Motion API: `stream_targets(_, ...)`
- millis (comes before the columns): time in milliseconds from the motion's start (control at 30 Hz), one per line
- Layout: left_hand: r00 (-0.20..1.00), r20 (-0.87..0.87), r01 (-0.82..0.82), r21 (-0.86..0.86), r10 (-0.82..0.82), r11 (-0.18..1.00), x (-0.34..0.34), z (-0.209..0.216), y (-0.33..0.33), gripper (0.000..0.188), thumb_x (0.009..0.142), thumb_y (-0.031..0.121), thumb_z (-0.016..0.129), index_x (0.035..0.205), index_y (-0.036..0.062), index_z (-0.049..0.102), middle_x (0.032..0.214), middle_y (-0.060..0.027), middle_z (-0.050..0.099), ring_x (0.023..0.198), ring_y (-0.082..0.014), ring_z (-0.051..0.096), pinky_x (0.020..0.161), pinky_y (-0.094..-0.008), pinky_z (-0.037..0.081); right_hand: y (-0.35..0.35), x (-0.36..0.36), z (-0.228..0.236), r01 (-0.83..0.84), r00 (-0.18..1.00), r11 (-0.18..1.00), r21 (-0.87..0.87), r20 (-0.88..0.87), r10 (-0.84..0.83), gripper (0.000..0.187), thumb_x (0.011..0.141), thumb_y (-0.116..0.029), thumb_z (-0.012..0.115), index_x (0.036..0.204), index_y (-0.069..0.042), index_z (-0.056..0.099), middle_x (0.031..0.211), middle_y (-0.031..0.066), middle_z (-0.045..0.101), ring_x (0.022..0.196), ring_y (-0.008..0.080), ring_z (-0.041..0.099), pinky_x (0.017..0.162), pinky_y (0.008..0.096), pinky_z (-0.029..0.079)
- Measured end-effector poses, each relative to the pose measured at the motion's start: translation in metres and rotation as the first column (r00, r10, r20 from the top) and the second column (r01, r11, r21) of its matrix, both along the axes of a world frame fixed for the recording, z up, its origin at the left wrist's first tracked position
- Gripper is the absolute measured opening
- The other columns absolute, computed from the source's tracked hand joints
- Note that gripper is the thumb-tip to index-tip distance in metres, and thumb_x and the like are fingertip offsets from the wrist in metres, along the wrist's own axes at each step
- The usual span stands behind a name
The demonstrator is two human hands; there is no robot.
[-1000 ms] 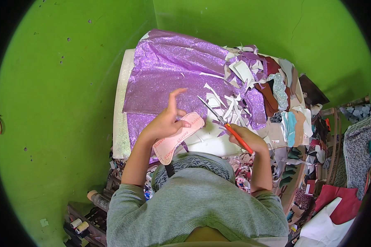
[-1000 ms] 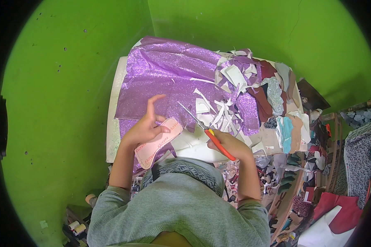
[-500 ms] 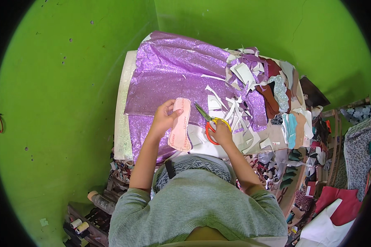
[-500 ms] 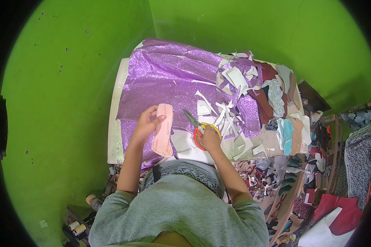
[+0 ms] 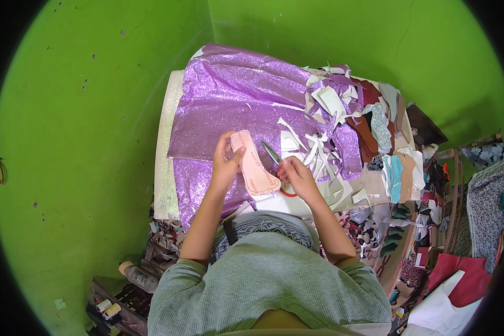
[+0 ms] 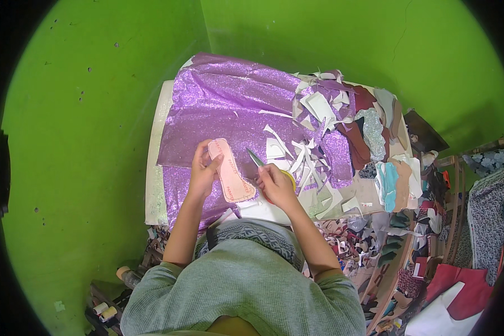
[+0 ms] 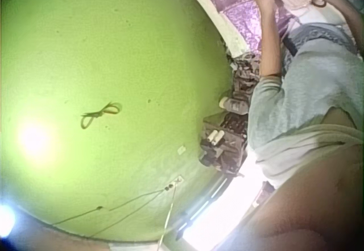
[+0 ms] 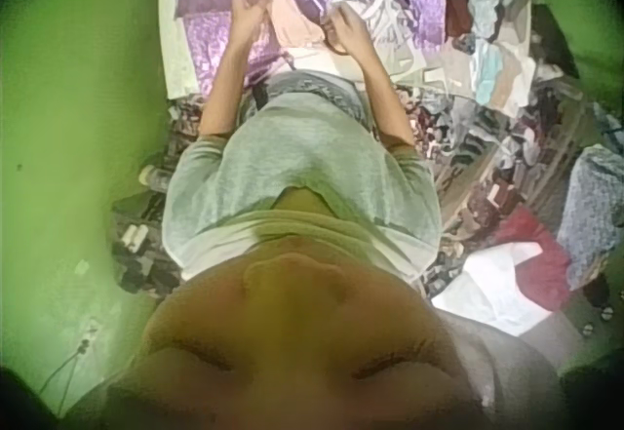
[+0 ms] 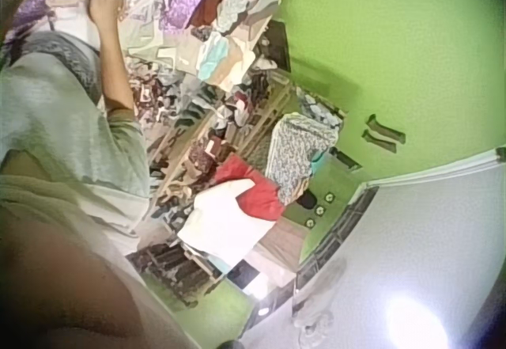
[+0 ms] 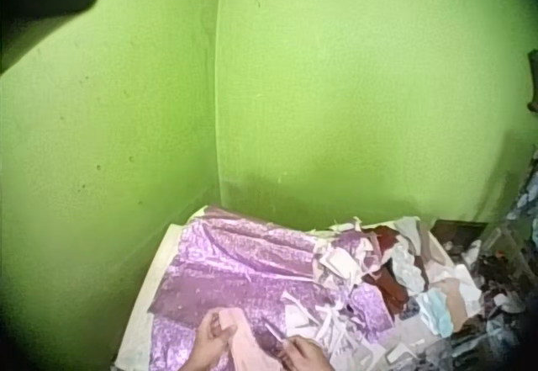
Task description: Cut out a specific shape from purple sparkly fabric using scissors.
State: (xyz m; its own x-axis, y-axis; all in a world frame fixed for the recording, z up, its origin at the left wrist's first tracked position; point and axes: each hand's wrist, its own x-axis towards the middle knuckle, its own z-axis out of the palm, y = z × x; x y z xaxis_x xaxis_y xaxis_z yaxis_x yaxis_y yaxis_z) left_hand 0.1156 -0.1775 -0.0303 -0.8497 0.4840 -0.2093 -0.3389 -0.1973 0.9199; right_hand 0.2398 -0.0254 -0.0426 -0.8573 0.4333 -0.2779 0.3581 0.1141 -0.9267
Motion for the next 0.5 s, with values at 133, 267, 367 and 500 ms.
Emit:
stream_targets(133, 0.991, -0.064, -0.117, 0.031, 0.119, 0.993, -0.002, -0.002, 0.002, 0.038, 0.080, 0.000, 0.051, 0.114, 0.0097, 0.036, 0.101, -0.0098, 0.053, 0.083, -0.0160, 0.056, 0.060, -0.0264, 0.053, -0.010, 0.004, 0.034, -0.122, 0.985, 0.992, -0.023, -0.124, 0.118, 0.025, 0.080, -0.023, 0.057, 0.093, -0.003, 0.049, 0.070, 0.0053, 0.055, 0.059, 0.0082, 0.054, 0.054, 0.0218, 0.042)
stream_targets(267, 0.982, -0.084, -0.164, 0.031, 0.166, 0.986, 0.000, 0.001, 0.001, 0.040, 0.081, 0.000, 0.050, 0.115, 0.0103, 0.033, 0.100, -0.0100, 0.053, 0.082, -0.0166, 0.056, 0.061, -0.0271, 0.053, -0.012, 0.005, 0.032, -0.139, 0.978, 0.990, 0.022, -0.157, 0.141, 0.024, 0.078, -0.012, 0.059, 0.096, -0.002, 0.047, 0.068, 0.0060, 0.056, 0.059, 0.0091, 0.057, 0.052, 0.0202, 0.042)
stream_targets(367, 0.974, -0.057, -0.213, 0.103, 0.220, 0.972, 0.002, 0.001, 0.000, 0.041, 0.080, 0.001, 0.051, 0.114, 0.0145, 0.031, 0.099, -0.0089, 0.053, 0.081, -0.0172, 0.057, 0.060, -0.0298, 0.053, -0.011, 0.003, 0.028, -0.094, 0.981, 0.996, -0.005, -0.170, 0.091, 0.024, 0.079, -0.011, 0.059, 0.097, -0.002, 0.046, 0.069, 0.0066, 0.057, 0.058, 0.0096, 0.058, 0.052, 0.0192, 0.043)
stream_targets(500, 0.975, 0.012, -0.222, 0.163, 0.223, 0.961, 0.007, 0.004, -0.001, 0.044, 0.080, -0.001, 0.049, 0.115, 0.0160, 0.029, 0.105, -0.0106, 0.049, 0.085, -0.0188, 0.056, 0.063, -0.0320, 0.053, -0.007, -0.002, 0.019, 0.030, 0.979, 0.993, -0.113, -0.199, -0.053, 0.022, 0.081, -0.007, 0.055, 0.099, 0.000, 0.045, 0.071, 0.0060, 0.056, 0.064, 0.0092, 0.057, 0.055, 0.0201, 0.045)
